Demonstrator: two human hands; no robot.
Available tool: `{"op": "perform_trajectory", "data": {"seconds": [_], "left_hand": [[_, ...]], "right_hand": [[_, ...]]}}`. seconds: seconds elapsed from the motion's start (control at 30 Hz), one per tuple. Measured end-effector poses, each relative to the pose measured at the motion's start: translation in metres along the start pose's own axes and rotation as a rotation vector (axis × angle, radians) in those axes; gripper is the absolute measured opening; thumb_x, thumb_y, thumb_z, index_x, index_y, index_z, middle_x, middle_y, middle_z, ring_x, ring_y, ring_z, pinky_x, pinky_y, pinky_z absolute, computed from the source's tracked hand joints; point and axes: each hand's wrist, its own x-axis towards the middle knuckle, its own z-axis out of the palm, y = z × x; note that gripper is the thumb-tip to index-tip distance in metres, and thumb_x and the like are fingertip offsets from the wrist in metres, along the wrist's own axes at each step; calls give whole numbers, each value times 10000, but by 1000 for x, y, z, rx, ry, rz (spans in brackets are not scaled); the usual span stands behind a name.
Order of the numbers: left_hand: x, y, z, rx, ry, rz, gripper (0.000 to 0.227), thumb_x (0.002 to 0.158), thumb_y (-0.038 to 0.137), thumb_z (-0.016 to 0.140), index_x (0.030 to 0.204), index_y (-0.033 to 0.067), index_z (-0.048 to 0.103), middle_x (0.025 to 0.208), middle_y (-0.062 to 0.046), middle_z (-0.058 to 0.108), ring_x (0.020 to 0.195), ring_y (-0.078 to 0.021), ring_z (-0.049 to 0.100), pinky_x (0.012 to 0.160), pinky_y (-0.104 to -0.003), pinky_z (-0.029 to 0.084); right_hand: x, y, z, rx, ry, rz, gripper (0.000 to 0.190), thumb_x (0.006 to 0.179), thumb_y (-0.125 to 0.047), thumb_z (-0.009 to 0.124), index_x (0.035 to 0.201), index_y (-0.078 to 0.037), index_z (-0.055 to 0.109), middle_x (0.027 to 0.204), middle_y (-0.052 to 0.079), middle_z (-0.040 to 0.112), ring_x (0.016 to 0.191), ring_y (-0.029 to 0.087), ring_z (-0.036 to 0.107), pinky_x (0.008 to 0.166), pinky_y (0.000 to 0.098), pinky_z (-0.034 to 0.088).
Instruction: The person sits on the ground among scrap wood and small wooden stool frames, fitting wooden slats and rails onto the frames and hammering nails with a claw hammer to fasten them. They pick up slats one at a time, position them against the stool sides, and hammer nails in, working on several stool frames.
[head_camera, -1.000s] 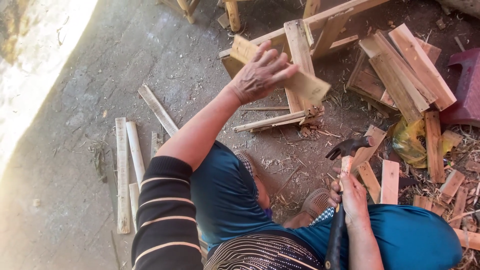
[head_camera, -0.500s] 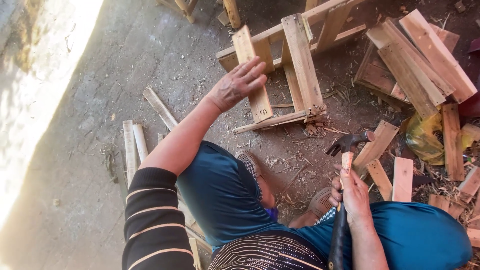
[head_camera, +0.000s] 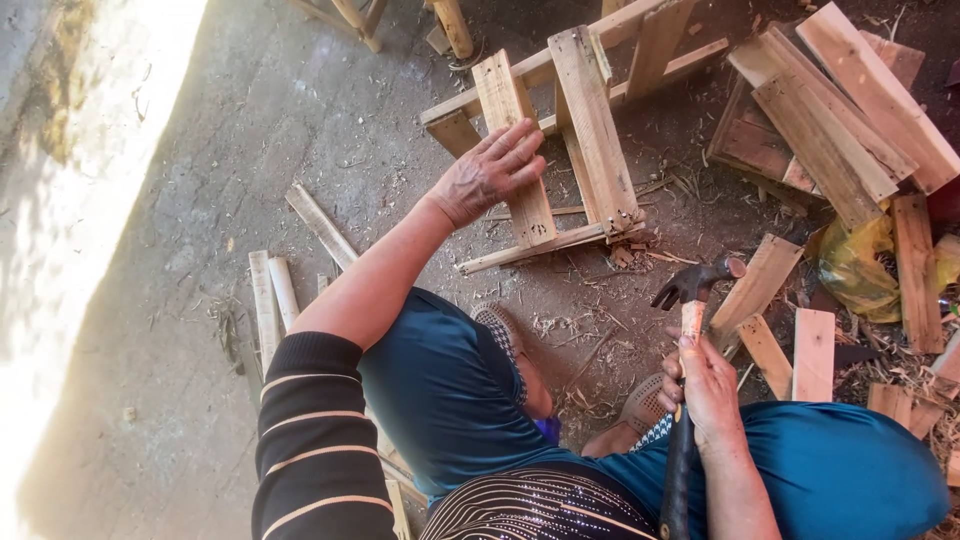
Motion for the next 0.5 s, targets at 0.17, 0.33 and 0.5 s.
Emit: {"op": "perform_trajectory", "data": {"seconds": [0.17, 0.33, 0.5], "left_hand": [[2, 2, 1, -11, -38, 35, 501, 885, 102, 719, 1339, 101, 506, 1584, -132, 424, 1515, -334, 291, 1297, -447, 225], [1, 4, 2, -3, -39, 24, 443, 938, 124, 674, 1352, 107, 519, 1601, -131, 406, 1518, -321, 288, 1299, -428, 215], [-1, 4, 23, 97, 167, 5, 290, 1033, 155, 628, 1320, 181, 590, 1511, -129, 511, 1448, -319, 424, 1179, -435, 381]], "right_hand": [[1, 0, -1, -13, -6, -2, 342, 1086, -227, 470, 1367, -68, 582, 720, 22, 450, 481, 84, 372, 361, 251, 324], [1, 0, -2, -11, -16, -20, 346, 1087, -236, 474, 1370, -70, 583, 725, 21, 454, 484, 81, 376, 368, 247, 326], [-1, 4, 1, -61, -6, -151, 360, 1124, -274, 456, 1337, -11, 581, 712, 46, 393, 418, 112, 397, 309, 273, 380]]}}
